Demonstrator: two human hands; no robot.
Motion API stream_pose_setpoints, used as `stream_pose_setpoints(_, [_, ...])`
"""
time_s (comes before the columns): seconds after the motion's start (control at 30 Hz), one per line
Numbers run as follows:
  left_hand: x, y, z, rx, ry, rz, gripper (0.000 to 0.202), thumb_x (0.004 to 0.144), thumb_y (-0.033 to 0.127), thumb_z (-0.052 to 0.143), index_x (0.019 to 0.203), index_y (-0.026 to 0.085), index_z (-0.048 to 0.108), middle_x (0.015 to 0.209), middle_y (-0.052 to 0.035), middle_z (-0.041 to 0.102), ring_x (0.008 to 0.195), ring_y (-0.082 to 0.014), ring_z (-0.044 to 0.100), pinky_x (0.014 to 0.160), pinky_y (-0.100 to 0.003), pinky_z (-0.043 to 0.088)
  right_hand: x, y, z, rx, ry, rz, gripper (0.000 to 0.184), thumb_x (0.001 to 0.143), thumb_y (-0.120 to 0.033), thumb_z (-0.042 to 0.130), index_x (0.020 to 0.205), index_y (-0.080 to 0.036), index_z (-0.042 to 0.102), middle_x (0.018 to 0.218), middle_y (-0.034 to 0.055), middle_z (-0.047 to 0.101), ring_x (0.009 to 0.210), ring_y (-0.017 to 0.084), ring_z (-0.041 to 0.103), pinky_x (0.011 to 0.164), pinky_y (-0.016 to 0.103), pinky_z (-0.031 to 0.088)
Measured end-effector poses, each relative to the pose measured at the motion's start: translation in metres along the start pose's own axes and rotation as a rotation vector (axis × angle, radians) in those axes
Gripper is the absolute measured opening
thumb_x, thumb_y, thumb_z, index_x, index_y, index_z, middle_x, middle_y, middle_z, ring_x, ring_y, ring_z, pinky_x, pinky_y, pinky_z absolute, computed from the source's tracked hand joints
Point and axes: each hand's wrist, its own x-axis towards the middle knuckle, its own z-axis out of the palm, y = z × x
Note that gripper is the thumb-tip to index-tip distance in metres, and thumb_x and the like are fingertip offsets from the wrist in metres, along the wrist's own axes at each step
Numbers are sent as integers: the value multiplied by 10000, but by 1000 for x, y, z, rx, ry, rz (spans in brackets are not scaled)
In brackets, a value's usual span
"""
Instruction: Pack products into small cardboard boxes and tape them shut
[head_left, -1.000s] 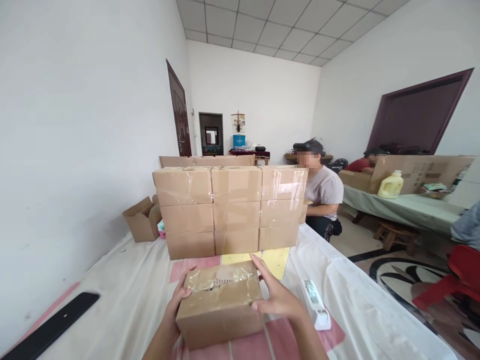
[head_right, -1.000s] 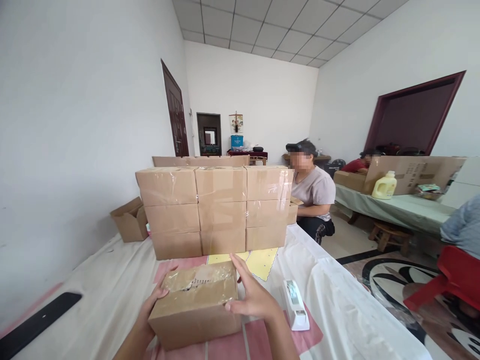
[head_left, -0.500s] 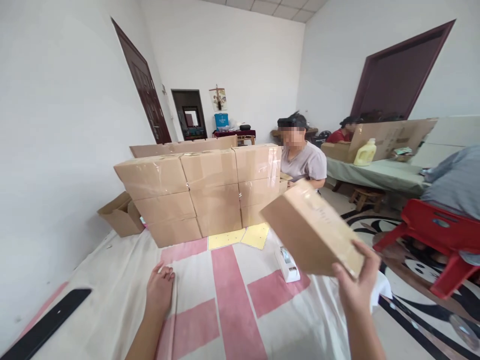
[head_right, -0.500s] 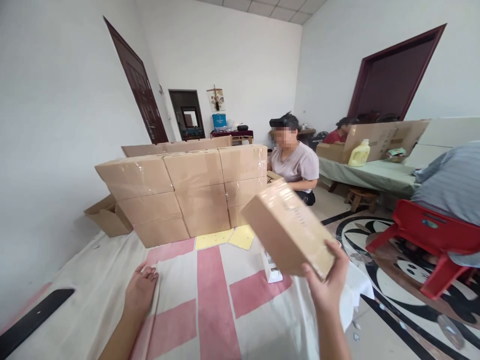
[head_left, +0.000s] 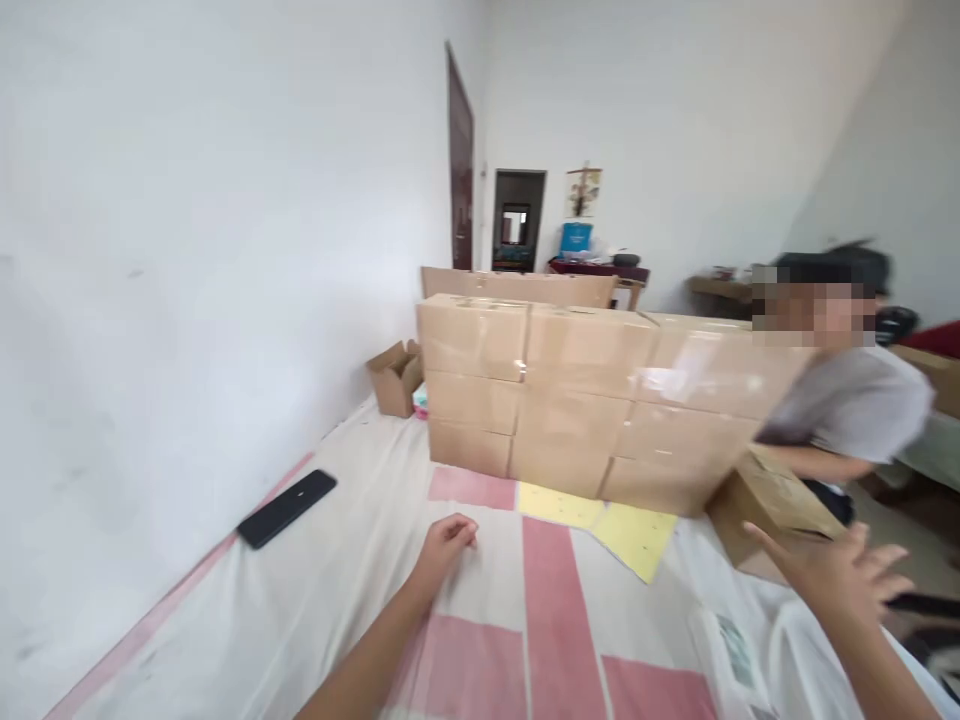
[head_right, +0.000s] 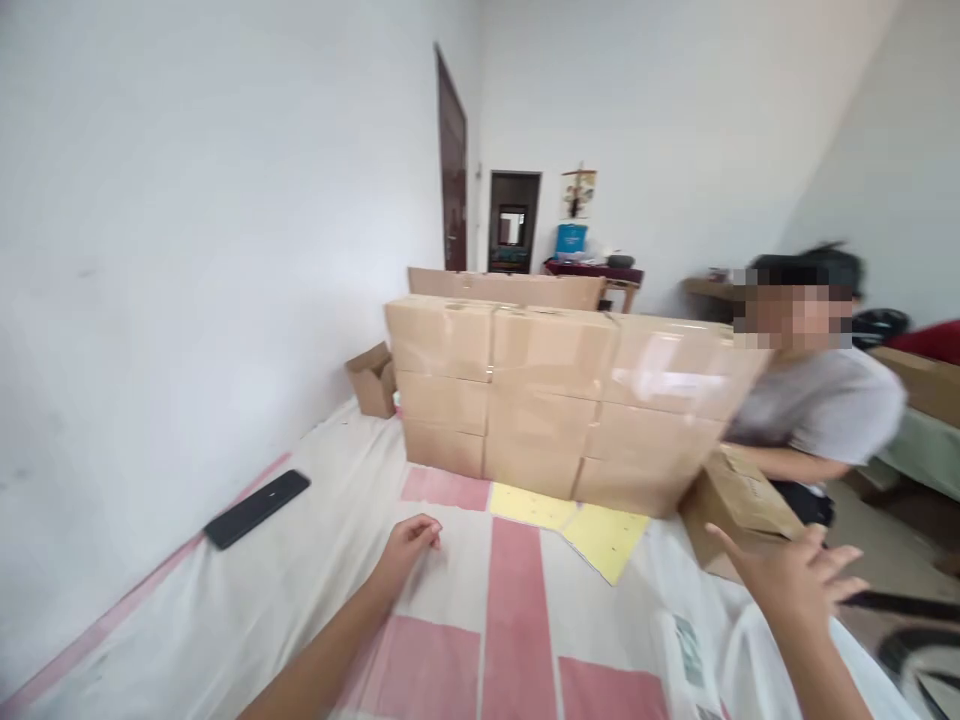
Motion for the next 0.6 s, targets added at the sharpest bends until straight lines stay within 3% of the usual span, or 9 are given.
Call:
stream_pose_setpoints(0.07, [20, 7, -38, 77, -25, 59, 309, 752, 502, 749, 687, 200, 731, 645, -54, 699, 677, -247, 649, 752, -383, 532, -14, -50, 13, 41, -37, -285, 1163, 727, -780, 652, 1616, -142, 259, 1616, 366, 192, 1554, 463, 72, 1070, 763, 219])
stream_pose_setpoints(0.13, [53, 13, -87, 139, 38, 121, 286, 782, 504, 725, 777, 219, 746, 782, -66, 738, 823, -273, 674, 877, -416, 528, -47, -107, 31, 132, -152, -565, 908, 833, -656, 633, 1583, -224, 355, 1576, 281, 373, 1542, 386, 228, 1142, 672, 290])
stream_pose_setpoints(0.2, [100, 15, -136, 184, 181, 167, 320, 775, 489, 743, 959, 229, 730, 1017, -90, 739, 1038, -303, 655, 1028, -464, 470, -99, -170, 58, 275, -410, -870, 674, 890, -483, 638, 1492, -223, 481, 1450, 227, 549, 1466, 382, 402, 1154, 646, 362])
stream_pose_setpoints(0.27, [157, 12, -173, 210, 349, 190, 504, 775, 481, 753, 1181, 203, 639, 1275, -151, 646, 1251, -338, 566, 1125, -520, 388, -165, -237, 95, 397, -674, -1000, 507, 954, -361, 547, 1447, -249, 514, 1491, 161, 535, 1447, 346, 442, 1153, 618, 397])
stream_pose_setpoints(0.33, [217, 4, -193, 224, 463, 203, 716, 801, 476, 746, 1379, 146, 481, 1490, -230, 462, 1433, -369, 404, 1196, -539, 291, -234, -306, 138, 509, -972, -984, 501, 986, -315, 469, 1482, -244, 480, 1601, 124, 414, 1496, 310, 372, 1214, 563, 346])
stream_pose_setpoints(0.4, [268, -10, -199, 231, 516, 220, 892, 805, 473, 762, 1488, 100, 326, 1596, -277, 292, 1528, -376, 244, 1242, -517, 209, -295, -372, 187, 600, -1146, -800, 573, 999, -306, 420, 1564, -231, 363, 1654, 100, 326, 1527, 280, 313, 1240, 517, 320])
stream_pose_setpoints(0.5, [320, -33, -198, 228, 553, 245, 1050, 819, 500, 761, 1562, 87, 145, 1654, -291, 140, 1569, -360, 120, 1262, -494, 164, -351, -452, 261, 457, -1136, -518, 670, 990, -222, 363, 1620, -121, 158, 1683, 167, 222, 1555, 262, 238, 1213, 471, 350])
stream_pose_setpoints(0.6, [341, -53, -202, 225, 564, 265, 941, 915, 502, 644, 1585, 111, 112, 1645, -257, 219, 1553, -316, 212, 1247, -455, 235, -362, -496, 322, 125, -1062, -451, 605, 941, -127, 439, 1536, -78, 336, 1590, 234, 366, 1425, 302, 462, 1098, 414, 460])
